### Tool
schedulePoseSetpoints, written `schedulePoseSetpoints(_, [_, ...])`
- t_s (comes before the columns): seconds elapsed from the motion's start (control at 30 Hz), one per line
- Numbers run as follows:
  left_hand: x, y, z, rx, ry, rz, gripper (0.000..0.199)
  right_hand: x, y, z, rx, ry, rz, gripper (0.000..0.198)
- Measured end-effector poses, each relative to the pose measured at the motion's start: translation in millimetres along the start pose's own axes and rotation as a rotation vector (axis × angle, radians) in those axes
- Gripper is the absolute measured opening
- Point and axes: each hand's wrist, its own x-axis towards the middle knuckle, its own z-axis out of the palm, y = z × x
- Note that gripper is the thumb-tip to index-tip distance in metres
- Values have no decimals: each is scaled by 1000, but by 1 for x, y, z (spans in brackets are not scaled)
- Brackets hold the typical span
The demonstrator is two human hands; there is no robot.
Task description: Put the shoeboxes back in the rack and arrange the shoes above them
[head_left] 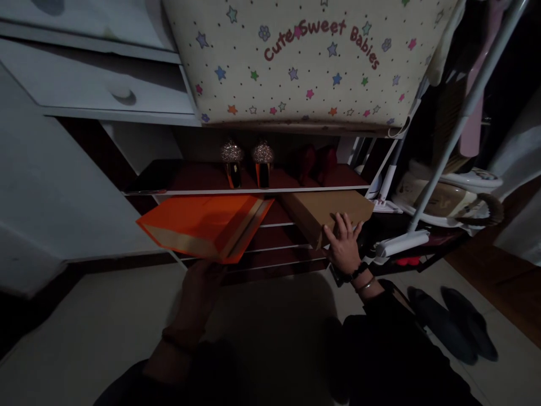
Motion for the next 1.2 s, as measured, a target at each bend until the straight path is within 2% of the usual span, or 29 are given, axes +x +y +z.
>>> schedulePoseSetpoints(0.23, [-9,1,18,-182,73,-217,7,4,7,7,-79,78,-104,71])
schedulePoseSetpoints(0.43, [-22,-12,17,-289,89,-279,13,9,-5,-2,-88,178,-209,71])
schedulePoseSetpoints(0.53, [-33,-23,19,-244,5,-357,14,5,-19,-15,-82,185,-231,73])
schedulePoseSetpoints(0.63, [-39,-34,28,-197,-150,-425,11,-5,-37,-30,-78,199,-249,75])
schedulePoseSetpoints(0.7, [-39,-42,37,-174,-224,-465,11,-13,-49,-39,-75,211,-257,77])
schedulePoseSetpoints(0.83, [-40,-56,64,-104,-412,-538,23,-33,-71,-59,-51,215,-274,84])
schedulePoseSetpoints(0.97, [-47,-64,92,-54,-415,-590,27,-55,-91,-78,3,224,-251,88])
schedulePoseSetpoints(1.07, [-52,-63,106,-157,-482,-599,39,-70,-102,-86,29,243,-225,89])
schedulePoseSetpoints(1.2, [-57,-59,113,-286,-546,-639,53,-88,-107,-97,48,289,-206,92])
